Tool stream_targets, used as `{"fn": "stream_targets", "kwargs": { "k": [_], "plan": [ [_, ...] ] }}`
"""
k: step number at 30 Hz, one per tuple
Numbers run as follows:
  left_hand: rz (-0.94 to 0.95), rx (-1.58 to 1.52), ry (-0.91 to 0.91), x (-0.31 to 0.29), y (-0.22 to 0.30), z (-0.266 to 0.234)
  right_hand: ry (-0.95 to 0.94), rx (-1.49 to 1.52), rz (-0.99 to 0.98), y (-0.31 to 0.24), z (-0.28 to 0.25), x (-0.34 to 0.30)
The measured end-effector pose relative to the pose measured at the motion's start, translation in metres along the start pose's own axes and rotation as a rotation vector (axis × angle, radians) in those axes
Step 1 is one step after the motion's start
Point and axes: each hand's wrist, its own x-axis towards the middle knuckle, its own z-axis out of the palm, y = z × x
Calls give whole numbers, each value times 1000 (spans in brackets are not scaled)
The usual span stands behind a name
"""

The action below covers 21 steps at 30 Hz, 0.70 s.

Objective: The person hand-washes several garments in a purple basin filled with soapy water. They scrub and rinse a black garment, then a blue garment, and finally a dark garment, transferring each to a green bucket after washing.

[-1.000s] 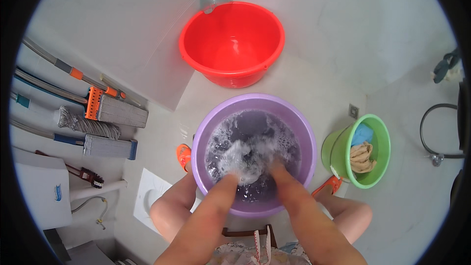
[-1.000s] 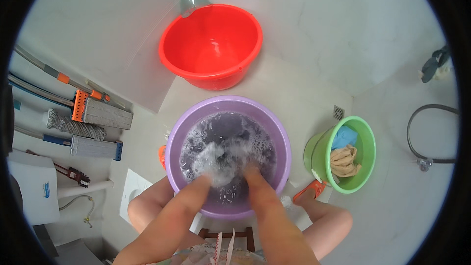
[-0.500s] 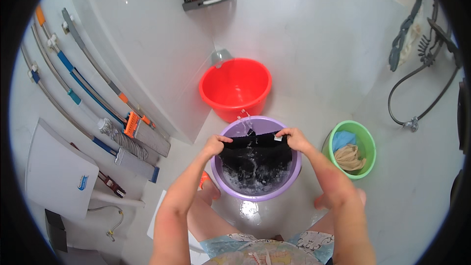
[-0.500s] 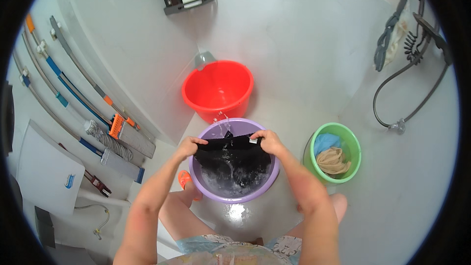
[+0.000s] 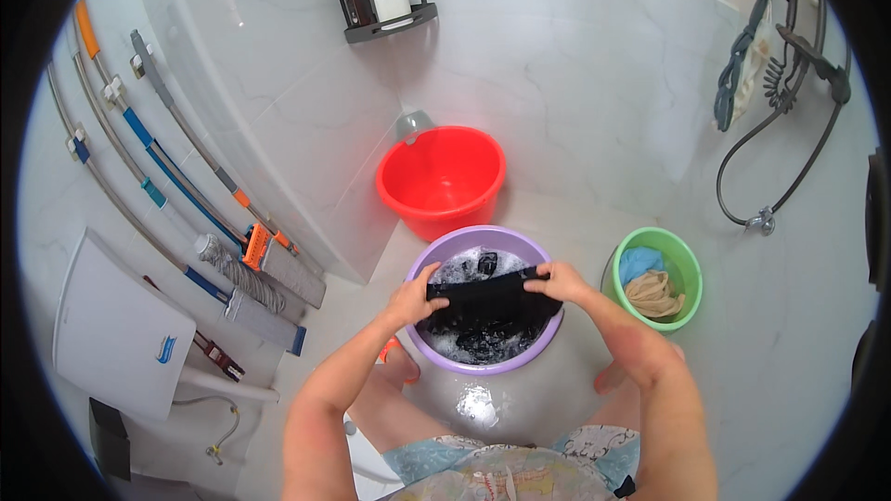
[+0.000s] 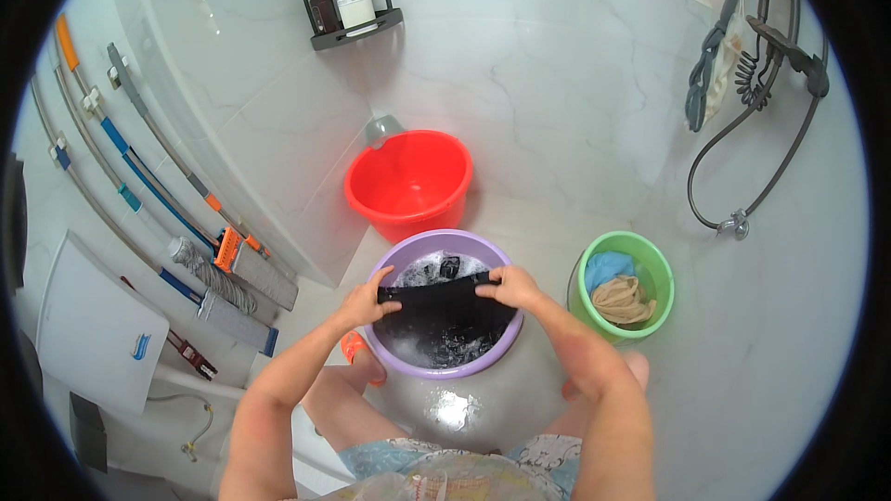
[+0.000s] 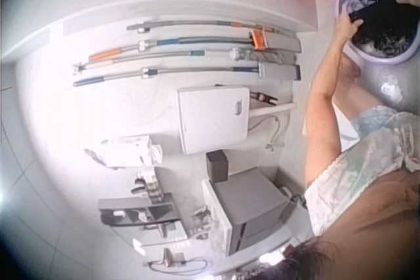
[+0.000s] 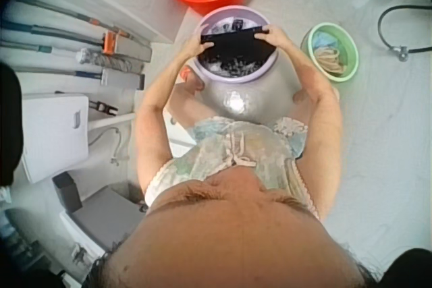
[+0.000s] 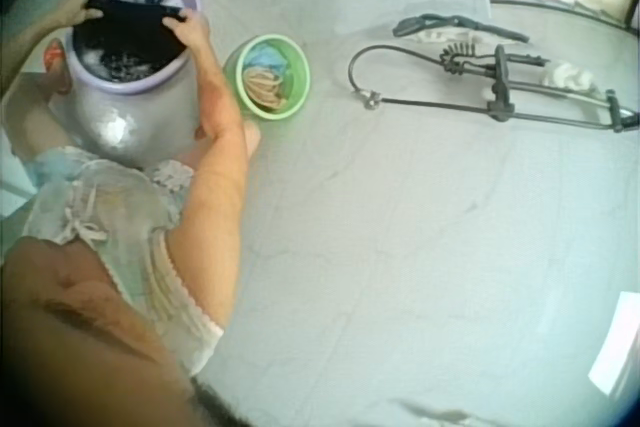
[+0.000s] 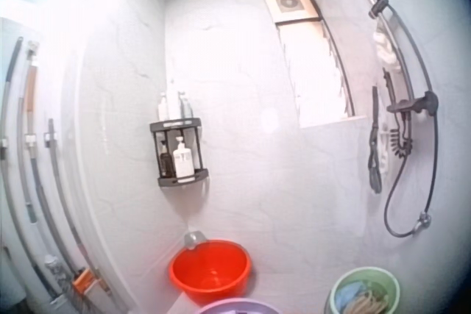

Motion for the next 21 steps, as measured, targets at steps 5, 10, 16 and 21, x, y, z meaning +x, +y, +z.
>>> {"fn": "stream_targets", "kwargs": {
  "k": [5,10,16,21],
  "plan": [
    [300,-522,5,38,38,-71,155,771,-208,-80,-42,15],
    [372,-548,410,29,145,-162,179,733,-550,-217,-117,11],
    [635,-1120,151,-6,243,-262,592,393,-984,-337,-190,-26],
    [851,-1084,245,-11,254,-274,324,551,-1070,-350,-216,-35]
  ]
}}
